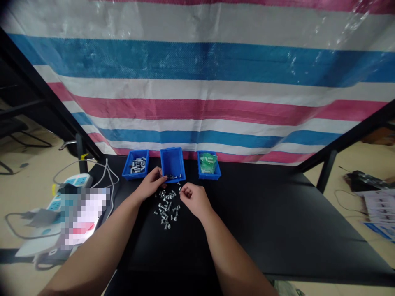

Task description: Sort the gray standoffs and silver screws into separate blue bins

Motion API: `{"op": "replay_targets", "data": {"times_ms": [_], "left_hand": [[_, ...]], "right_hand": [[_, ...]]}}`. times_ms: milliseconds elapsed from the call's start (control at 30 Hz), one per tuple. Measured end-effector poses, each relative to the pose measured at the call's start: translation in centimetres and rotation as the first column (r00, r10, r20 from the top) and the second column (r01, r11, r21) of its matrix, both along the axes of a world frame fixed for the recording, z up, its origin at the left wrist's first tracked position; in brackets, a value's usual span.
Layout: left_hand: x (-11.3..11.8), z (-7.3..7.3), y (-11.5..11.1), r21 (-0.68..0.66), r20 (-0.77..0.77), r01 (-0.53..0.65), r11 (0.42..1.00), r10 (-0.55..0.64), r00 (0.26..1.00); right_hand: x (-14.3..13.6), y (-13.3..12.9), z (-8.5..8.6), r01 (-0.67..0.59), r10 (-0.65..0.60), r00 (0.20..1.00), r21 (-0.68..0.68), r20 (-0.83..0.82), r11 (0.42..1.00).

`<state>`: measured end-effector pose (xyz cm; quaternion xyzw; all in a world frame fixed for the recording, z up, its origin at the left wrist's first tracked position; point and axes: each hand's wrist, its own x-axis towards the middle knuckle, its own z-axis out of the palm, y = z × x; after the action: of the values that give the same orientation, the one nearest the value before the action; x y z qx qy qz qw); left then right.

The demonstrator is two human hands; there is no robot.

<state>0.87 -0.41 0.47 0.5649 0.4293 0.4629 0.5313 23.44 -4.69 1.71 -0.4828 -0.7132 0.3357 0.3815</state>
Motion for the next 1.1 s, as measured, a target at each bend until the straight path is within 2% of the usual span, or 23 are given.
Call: {"op": "replay_targets", "data": {"times_ms": [100, 167, 300, 433, 567, 633, 700, 767, 833, 867, 933, 1000, 1100], "left_hand": [[-0.02, -0.04, 0.02, -0.001, 0.002, 0.002, 1.0, -0.002, 1.0], [-0.01, 0.03, -0.01, -0.005, 0.003, -0.002, 1.0, 0.002, 1.0], [0.0, 0.09, 0.0, -0.009, 0.0, 0.0, 1.0, 0.0, 1.0], [-0.01, -0.02, 0.05, 0.003, 0.004, 0.008, 1.0, -0.008, 1.0], [0.05, 0.06, -0.03, -0.004, 0.001, 0.002, 1.0, -0.002, 1.0], [0.06, 0.09, -0.04, -0.005, 0.003, 0.003, 1.0, -0.003, 1.0], [0.05, 0.06, -0.02, -0.006, 0.009, 0.004, 1.0, -0.004, 1.0], [0.03, -0.01, 0.04, -0.009, 0.012, 0.005, 1.0, -0.005, 1.0], [0.0, -0.1, 0.08, -0.011, 0.014, 0.003, 1.0, -0.003, 1.0], [-0.01, -0.14, 0.09, -0.013, 0.015, 0.003, 1.0, -0.003, 1.0], [-0.03, -0.18, 0.09, -0.015, 0.012, 0.001, 1.0, -0.001, 1.0], [-0.02, -0.19, 0.07, -0.015, 0.013, 0.001, 1.0, -0.001, 1.0], [0.02, -0.18, 0.05, -0.013, 0.022, 0.0, 1.0, 0.0, 1.0]], "right_hand": [[-0.49, 0.09, 0.04, 0.001, -0.016, 0.95, -0.047, -0.312, 0.999], [-0.61, 0.25, 0.03, 0.005, -0.018, 0.938, -0.038, -0.347, 0.999], [-0.17, 0.5, -0.39, 0.045, -0.041, 0.998, 0.067, -0.055, 0.997], [-0.28, 0.52, -0.5, 0.001, -0.036, 0.976, 0.16, 0.213, 0.987], [-0.81, 0.23, 0.02, -0.002, -0.059, 0.928, 0.162, 0.369, 0.987], [-0.8, 0.02, 0.18, -0.018, -0.03, 0.925, 0.124, 0.379, 0.992], [-0.68, -0.15, 0.22, -0.034, 0.014, 0.966, 0.073, 0.257, 0.997], [-0.58, -0.21, 0.23, -0.03, 0.029, 0.999, 0.042, 0.014, 0.999], [-0.53, -0.16, 0.28, -0.015, 0.02, 0.982, 0.025, -0.188, 1.0], [-0.5, -0.11, 0.3, -0.008, 0.013, 0.975, 0.02, -0.223, 1.0], [-0.39, 0.0, 0.27, 0.009, -0.004, 0.989, 0.032, -0.147, 0.999], [-0.26, 0.14, 0.12, 0.034, -0.037, 0.999, 0.089, 0.033, 0.995], [-0.28, 0.45, -0.32, 0.061, -0.108, 0.963, 0.19, 0.249, 0.98]]}}
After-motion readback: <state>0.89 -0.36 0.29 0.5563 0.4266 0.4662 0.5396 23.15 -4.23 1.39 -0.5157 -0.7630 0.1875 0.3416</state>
